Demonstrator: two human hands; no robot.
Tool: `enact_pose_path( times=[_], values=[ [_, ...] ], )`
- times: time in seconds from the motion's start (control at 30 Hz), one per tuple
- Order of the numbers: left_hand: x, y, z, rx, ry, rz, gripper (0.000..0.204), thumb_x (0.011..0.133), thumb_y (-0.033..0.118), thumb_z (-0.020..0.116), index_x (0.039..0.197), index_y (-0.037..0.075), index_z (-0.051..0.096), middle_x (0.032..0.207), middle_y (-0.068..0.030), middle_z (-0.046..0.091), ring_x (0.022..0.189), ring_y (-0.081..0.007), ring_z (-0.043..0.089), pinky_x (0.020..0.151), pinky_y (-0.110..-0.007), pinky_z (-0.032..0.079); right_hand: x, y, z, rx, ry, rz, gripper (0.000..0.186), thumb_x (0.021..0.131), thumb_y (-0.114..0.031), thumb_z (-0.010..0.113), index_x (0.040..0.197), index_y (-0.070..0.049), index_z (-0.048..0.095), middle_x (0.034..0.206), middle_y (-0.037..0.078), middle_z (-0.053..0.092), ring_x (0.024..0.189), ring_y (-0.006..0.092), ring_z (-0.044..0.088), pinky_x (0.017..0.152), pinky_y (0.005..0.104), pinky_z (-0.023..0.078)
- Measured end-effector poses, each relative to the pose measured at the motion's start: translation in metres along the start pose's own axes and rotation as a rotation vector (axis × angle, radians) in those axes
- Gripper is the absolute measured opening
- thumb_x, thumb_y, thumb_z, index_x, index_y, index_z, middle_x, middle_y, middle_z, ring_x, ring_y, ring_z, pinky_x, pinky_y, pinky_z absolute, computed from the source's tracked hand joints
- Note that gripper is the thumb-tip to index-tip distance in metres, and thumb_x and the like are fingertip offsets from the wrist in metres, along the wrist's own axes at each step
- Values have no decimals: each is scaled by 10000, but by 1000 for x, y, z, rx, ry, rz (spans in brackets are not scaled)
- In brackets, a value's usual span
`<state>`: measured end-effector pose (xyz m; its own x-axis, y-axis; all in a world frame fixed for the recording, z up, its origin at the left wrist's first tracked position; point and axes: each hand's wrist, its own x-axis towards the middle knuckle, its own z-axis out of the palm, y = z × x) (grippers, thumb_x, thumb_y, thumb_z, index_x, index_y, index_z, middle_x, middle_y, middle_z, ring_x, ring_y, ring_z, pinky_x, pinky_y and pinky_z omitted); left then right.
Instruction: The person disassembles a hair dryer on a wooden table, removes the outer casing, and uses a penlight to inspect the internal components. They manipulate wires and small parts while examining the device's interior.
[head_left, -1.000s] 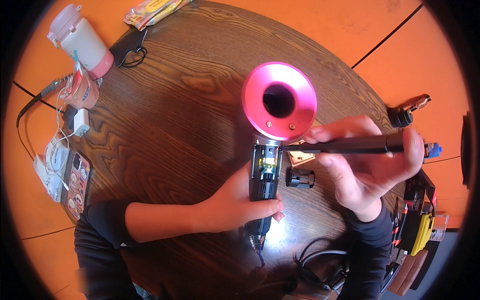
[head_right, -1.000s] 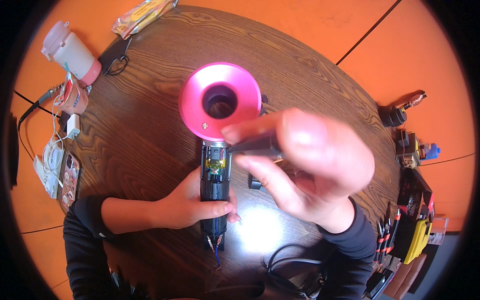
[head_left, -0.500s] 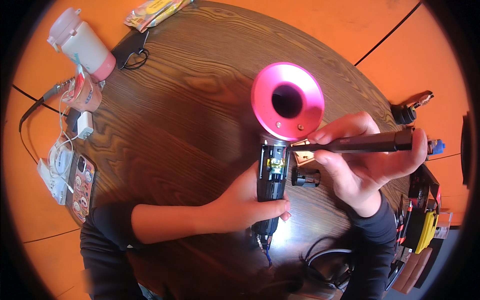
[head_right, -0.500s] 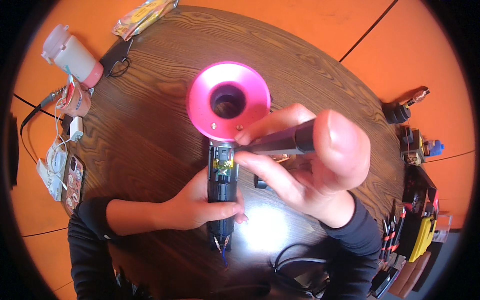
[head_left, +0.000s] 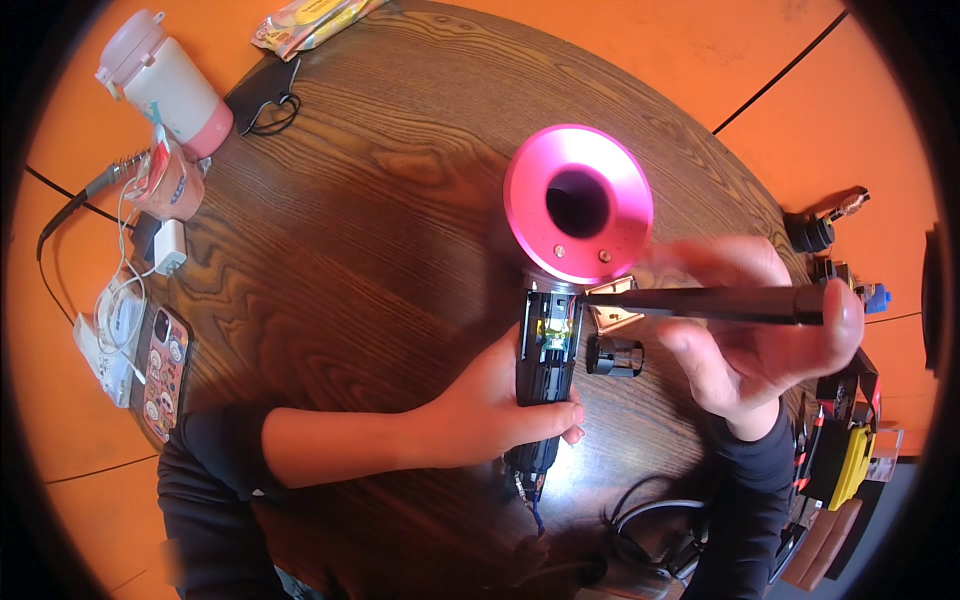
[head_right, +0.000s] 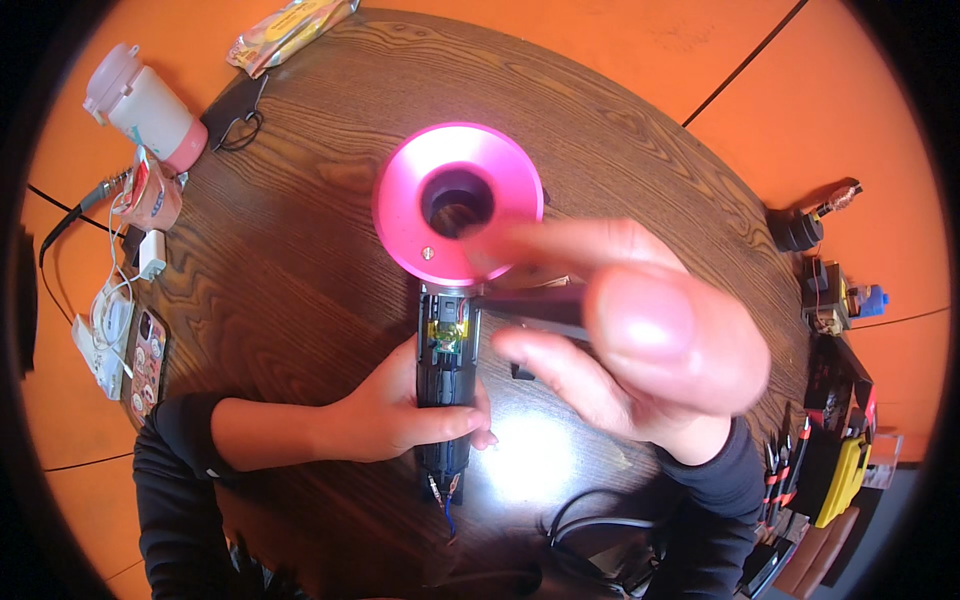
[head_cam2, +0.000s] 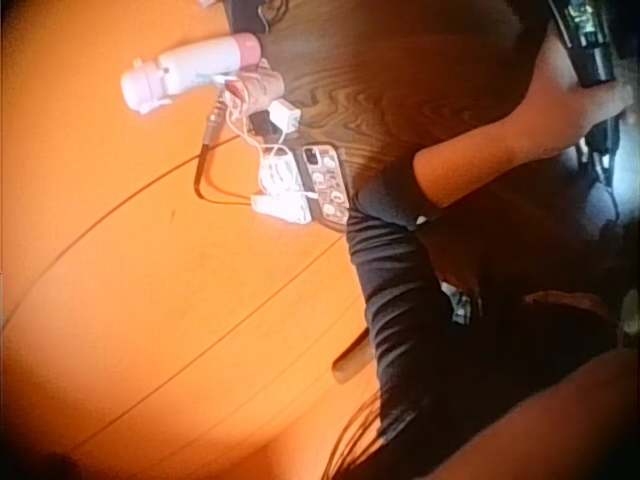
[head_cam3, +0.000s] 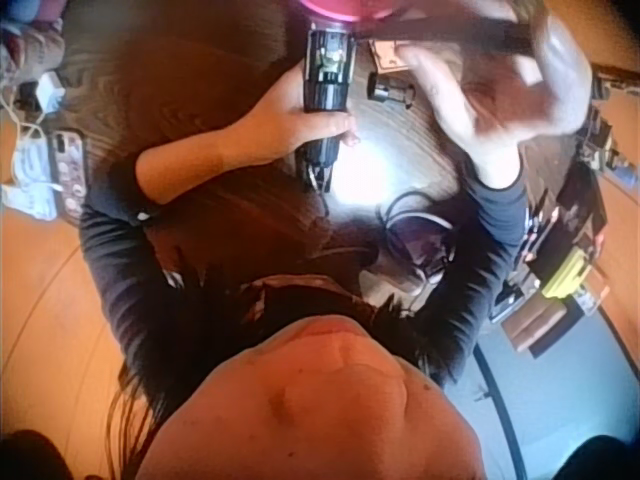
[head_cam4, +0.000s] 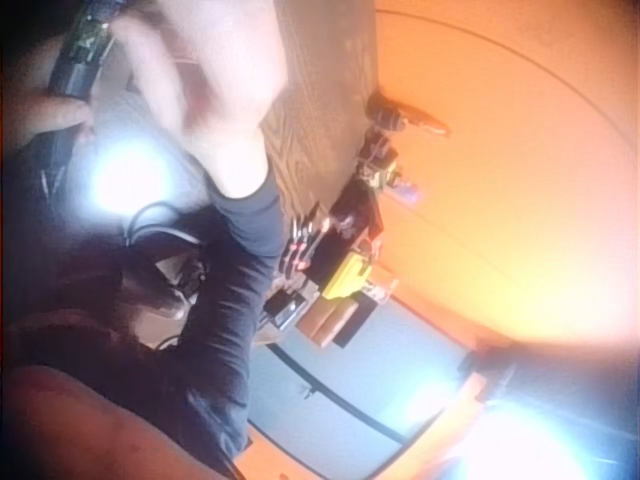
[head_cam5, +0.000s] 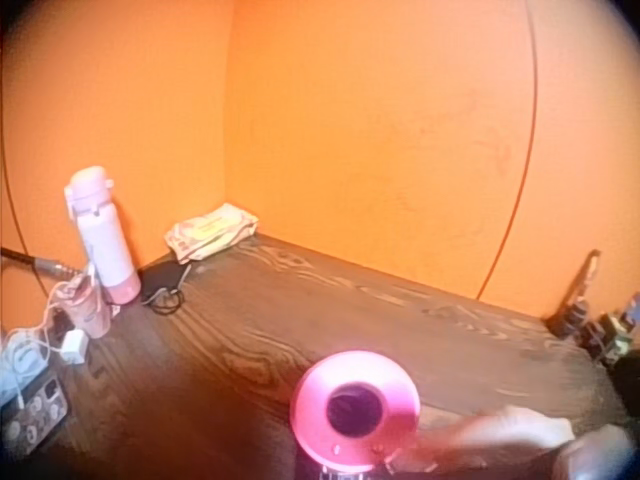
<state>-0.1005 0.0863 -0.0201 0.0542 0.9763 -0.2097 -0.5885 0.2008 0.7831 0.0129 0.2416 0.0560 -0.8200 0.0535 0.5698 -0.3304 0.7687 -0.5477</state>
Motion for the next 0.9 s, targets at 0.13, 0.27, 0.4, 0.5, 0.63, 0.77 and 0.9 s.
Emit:
enact_pose_path(
  times=[0.13,0.27,0.4,0.5,0.63,0.77,0.9],
  values=[
    [0,0,0,22,14,-16,463,788,43,612,1140,28,311,804,-78,580,771,-178,615,701,-312,495,-1,-1,1,8,-7,6,906,787,76,568,1345,-301,-38,886,231,568,792,287,616,697,398,525],
    [1,-1,0,11,-3,1,459,790,51,613,1131,31,305,807,-79,581,769,-179,615,700,-317,498,-1,-1,2,10,-10,11,905,785,79,569,1344,-298,-34,890,233,569,805,293,617,706,400,526],
    [1,1,-1,18,-2,-3,481,791,59,614,1147,27,291,810,-83,582,769,-183,615,708,-321,501,1,4,1,25,-76,-15,903,783,83,569,1343,-295,-30,894,235,570,817,299,619,714,403,526],
    [0,1,0,22,-1,-7,497,792,62,615,1161,22,284,812,-85,583,769,-186,616,712,-324,502,2,5,0,43,-31,-14,902,781,85,570,1343,-292,-27,897,237,570,827,303,621,721,405,527],
    [0,0,-1,-5,-8,-8,503,785,-3,583,1166,33,257,820,-98,574,746,-168,609,681,-318,505,-2,-2,-1,-109,13,-2,919,748,91,615,1328,-279,4,859,214,576,801,295,625,701,397,528],
    [1,-1,-1,16,-12,-2,487,794,67,611,1164,21,297,813,-84,584,764,-180,611,710,-323,498,-2,-4,1,-1,-8,53,872,751,82,616,1301,-263,36,865,209,580,803,289,625,699,387,528],
    [0,-1,0,8,6,6,466,792,63,611,1157,13,326,806,-77,581,764,-176,609,711,-320,495,-3,-6,2,21,-6,68,824,753,73,618,1275,-247,67,871,203,584,805,283,626,698,378,527]
  ],
)
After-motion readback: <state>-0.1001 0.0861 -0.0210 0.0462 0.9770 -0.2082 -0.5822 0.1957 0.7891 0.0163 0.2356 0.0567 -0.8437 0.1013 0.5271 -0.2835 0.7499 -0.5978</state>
